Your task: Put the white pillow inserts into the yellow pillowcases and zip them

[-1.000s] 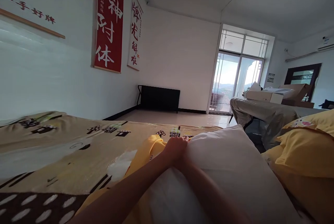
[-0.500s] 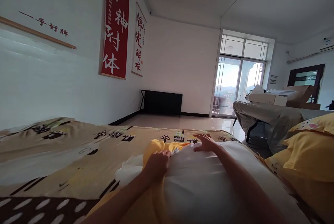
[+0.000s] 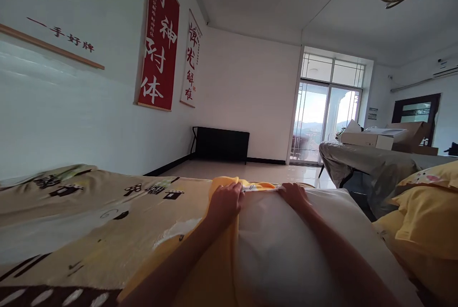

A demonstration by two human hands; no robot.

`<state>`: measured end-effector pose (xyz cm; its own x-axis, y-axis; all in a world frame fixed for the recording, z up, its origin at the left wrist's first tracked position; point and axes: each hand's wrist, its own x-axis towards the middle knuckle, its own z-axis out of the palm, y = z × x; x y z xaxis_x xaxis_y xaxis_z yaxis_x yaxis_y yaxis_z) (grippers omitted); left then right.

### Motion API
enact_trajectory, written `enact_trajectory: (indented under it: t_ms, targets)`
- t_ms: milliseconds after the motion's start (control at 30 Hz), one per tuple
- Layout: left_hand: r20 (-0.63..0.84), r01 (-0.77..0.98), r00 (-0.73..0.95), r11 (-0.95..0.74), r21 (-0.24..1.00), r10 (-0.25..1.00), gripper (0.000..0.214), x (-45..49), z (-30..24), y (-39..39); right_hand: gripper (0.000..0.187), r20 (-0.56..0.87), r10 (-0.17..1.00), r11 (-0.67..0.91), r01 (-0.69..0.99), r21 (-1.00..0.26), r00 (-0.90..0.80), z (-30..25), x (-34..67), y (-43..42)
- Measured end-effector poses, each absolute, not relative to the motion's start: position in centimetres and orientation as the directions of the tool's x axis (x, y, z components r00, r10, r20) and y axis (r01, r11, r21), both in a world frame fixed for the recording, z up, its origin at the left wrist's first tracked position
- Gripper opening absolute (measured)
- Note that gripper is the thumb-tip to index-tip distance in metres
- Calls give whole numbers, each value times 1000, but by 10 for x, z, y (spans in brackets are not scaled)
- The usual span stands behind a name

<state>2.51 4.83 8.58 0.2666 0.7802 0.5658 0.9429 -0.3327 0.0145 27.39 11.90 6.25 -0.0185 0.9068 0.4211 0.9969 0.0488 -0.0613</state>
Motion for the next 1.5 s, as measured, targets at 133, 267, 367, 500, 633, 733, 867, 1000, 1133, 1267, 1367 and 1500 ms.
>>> enact_trajectory:
  t_ms: [133, 267, 367, 500, 633, 733, 867, 1000, 1133, 1267, 1367, 1500]
  targets:
    - [528, 950, 242, -308, 41, 814, 28, 37, 67, 74, 38, 436, 899, 1, 996, -87, 37, 64, 282, 118]
    - [369, 949, 238, -296, 108, 898, 31, 40, 10, 85, 33, 401, 911, 133, 989, -70, -94, 49, 258, 89]
    - [323, 939, 250, -310, 151, 913, 25, 33, -10, 82, 36, 266, 902, 371, 925, -78, -339, 36, 228, 53]
    - [294, 909, 331, -386, 155, 897, 22, 18, -9, 63, 38, 239, 795, 567, 823, 32, -558, 2, 193, 21]
    - [187, 886, 382, -416, 205, 905, 28, 0, -6, 42, 19, 277, 797, 532, 841, 99, -537, -37, 178, 27]
    - [84, 884, 410, -418, 208, 908, 27, -6, -5, 34, 23, 272, 774, 581, 812, 58, -572, -44, 183, 34]
    - [-59, 914, 390, -379, 144, 919, 34, 4, -9, 29, 30, 274, 776, 606, 792, -73, -568, -34, 195, 31]
    - [-131, 920, 391, -389, 41, 911, 39, 19, -12, 20, 40, 313, 778, 603, 787, -129, -545, -26, 196, 24]
    - [-106, 891, 452, -453, 15, 886, 44, 35, -2, 5, 27, 366, 776, 591, 794, -139, -514, -24, 193, 21]
    - [30, 876, 477, -478, 72, 878, 46, 51, 1, -4, 20, 473, 732, 641, 731, -235, -490, -22, 193, 24]
    - [128, 868, 455, -471, 160, 881, 42, 56, -4, -4, 20, 525, 776, 599, 669, -441, -349, -22, 194, 27]
    - [216, 831, 477, -517, 205, 852, 35, 54, -15, 1, 23, 378, 902, 427, 565, -706, -209, -23, 197, 21]
